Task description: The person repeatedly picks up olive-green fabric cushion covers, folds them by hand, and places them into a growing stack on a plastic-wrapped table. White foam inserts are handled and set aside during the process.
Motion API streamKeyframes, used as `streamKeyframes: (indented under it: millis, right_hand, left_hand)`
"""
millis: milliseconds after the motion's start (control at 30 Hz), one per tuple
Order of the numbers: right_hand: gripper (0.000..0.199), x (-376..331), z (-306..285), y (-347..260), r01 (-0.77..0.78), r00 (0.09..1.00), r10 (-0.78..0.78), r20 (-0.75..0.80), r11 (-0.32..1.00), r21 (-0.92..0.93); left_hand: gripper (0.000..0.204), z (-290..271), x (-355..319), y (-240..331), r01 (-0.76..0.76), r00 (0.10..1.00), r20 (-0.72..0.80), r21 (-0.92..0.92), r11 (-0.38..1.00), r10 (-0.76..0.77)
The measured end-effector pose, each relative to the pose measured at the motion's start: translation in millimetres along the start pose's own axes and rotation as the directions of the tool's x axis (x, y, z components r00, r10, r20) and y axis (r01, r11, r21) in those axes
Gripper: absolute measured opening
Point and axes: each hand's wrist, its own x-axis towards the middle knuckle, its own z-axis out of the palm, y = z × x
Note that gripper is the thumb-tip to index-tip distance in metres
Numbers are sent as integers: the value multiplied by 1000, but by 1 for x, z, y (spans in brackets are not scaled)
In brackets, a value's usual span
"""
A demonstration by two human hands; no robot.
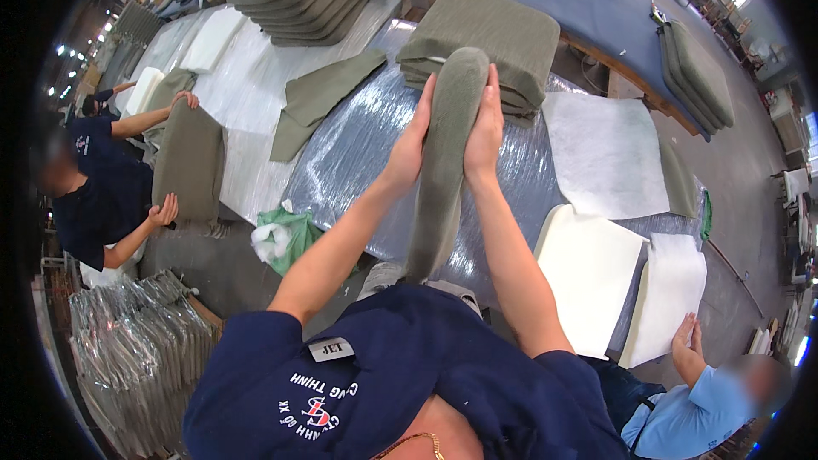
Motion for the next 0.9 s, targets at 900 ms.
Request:
streamKeyframes:
  millis: [900]
  right_hand:
    - [59,-83,8,43,-23,998,33,56,986,-166]
  left_hand:
    - [63,-47,-67,-56,92,986,-112,-235,968,-120]
